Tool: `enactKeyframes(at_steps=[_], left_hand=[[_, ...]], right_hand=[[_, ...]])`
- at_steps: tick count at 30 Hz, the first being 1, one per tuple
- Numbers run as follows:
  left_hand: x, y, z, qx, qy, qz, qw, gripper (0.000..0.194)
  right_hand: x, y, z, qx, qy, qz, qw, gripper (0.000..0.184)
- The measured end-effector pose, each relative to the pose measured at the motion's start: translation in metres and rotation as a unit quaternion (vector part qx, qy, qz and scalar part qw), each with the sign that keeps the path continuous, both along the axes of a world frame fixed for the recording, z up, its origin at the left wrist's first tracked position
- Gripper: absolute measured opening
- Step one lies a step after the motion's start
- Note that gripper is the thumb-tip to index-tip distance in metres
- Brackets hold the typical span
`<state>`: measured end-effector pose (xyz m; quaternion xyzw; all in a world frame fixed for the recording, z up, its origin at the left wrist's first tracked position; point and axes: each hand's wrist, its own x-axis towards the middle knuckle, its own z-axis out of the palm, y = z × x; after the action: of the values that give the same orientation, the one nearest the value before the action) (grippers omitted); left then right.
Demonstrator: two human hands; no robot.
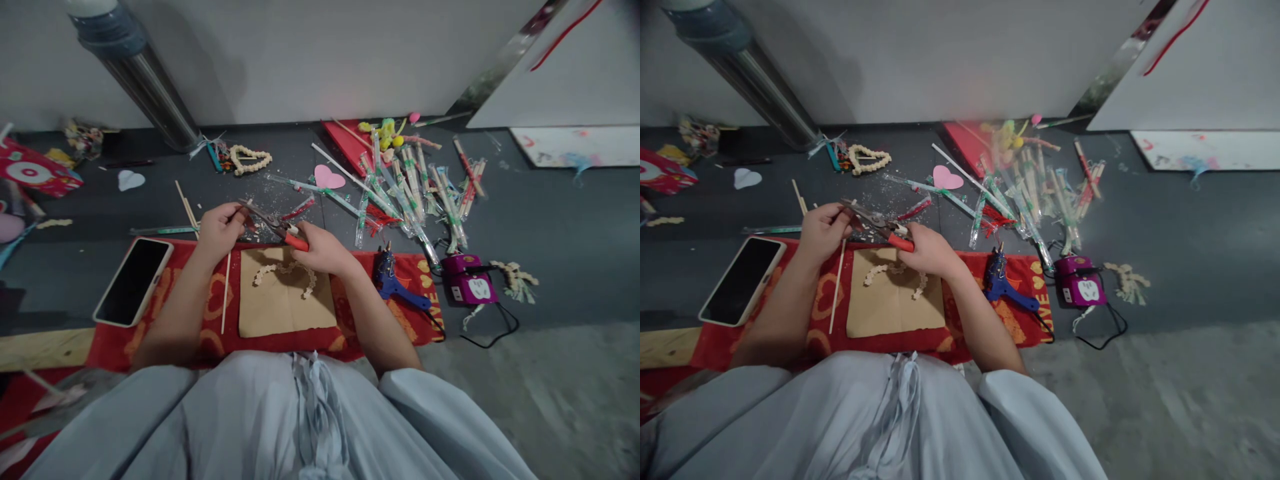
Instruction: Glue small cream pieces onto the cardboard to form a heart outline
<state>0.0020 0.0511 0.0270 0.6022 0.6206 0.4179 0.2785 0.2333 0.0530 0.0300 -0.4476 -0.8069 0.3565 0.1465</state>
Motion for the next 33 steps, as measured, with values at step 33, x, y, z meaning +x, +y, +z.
enactKeyframes(at_steps=[33], left_hand=[[0.0019,-0.0018,0.0042,-0.044,-0.067,-0.028,0.996,0.024]], right_hand=[[0.002,0.0034,-0.0043,0.003,0.008,0.025,1.0,0.02]])
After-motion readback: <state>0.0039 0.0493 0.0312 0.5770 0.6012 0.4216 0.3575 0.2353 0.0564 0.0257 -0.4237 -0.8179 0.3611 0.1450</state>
